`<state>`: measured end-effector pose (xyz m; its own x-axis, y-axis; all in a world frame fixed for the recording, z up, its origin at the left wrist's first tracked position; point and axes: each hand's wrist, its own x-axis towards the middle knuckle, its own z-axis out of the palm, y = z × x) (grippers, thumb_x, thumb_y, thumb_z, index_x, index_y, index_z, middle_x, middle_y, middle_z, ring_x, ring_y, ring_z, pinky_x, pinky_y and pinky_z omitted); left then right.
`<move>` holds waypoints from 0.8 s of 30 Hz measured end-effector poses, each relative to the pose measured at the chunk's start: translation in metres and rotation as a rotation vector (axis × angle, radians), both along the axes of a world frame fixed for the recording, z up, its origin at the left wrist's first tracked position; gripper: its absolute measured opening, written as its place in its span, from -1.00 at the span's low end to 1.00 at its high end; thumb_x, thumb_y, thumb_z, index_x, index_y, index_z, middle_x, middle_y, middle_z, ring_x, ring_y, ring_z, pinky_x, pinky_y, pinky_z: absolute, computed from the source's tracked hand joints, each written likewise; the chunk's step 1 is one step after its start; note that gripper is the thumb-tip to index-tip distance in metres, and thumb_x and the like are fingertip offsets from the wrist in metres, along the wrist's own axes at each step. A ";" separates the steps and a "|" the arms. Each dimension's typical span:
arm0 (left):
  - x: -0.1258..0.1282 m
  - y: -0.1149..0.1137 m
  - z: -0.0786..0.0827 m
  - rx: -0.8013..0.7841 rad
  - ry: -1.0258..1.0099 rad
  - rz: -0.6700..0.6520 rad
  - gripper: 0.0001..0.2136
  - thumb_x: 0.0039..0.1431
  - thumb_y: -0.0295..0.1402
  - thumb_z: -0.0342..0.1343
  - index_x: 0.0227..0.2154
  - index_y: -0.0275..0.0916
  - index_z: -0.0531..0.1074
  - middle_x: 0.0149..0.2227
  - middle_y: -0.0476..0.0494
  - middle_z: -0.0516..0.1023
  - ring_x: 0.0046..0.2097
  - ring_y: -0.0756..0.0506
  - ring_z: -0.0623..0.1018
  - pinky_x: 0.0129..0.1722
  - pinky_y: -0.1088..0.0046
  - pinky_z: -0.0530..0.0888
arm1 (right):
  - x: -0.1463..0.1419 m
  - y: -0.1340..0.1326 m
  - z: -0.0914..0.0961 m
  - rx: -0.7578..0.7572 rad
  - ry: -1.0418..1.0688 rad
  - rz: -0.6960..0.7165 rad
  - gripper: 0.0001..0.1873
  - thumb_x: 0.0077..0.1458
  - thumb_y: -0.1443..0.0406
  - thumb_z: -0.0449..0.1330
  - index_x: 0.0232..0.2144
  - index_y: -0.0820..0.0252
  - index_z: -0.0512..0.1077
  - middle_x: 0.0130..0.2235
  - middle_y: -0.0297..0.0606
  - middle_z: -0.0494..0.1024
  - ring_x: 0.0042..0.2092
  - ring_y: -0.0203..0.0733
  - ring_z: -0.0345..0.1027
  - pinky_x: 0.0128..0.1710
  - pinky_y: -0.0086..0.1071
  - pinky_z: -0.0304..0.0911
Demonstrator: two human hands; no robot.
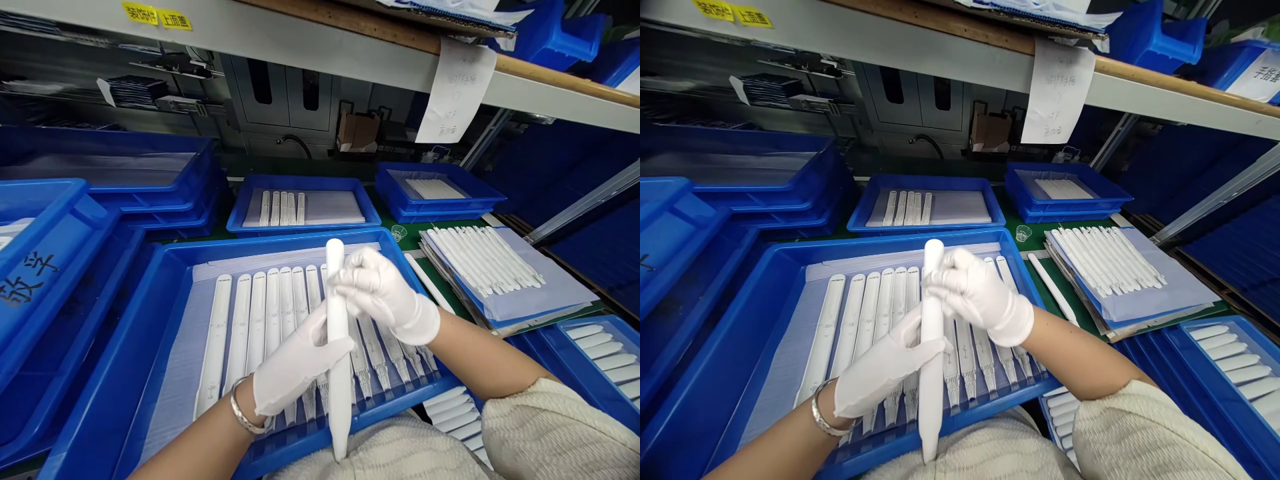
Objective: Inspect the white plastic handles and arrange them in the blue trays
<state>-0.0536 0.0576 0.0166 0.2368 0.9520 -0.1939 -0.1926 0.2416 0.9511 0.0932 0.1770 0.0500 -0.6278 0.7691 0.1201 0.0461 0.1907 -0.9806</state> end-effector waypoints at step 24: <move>-0.003 -0.001 -0.004 -0.029 -0.003 -0.053 -0.34 0.24 -0.19 0.25 0.33 -0.10 0.15 -0.29 -0.01 0.34 -0.28 -0.03 0.38 -0.24 0.37 0.46 | 0.001 0.022 -0.016 0.889 0.128 -0.019 -0.77 0.37 0.26 0.08 -0.16 0.18 0.53 -0.27 -0.21 0.40 -0.27 -0.23 0.42 -0.26 -0.29 0.46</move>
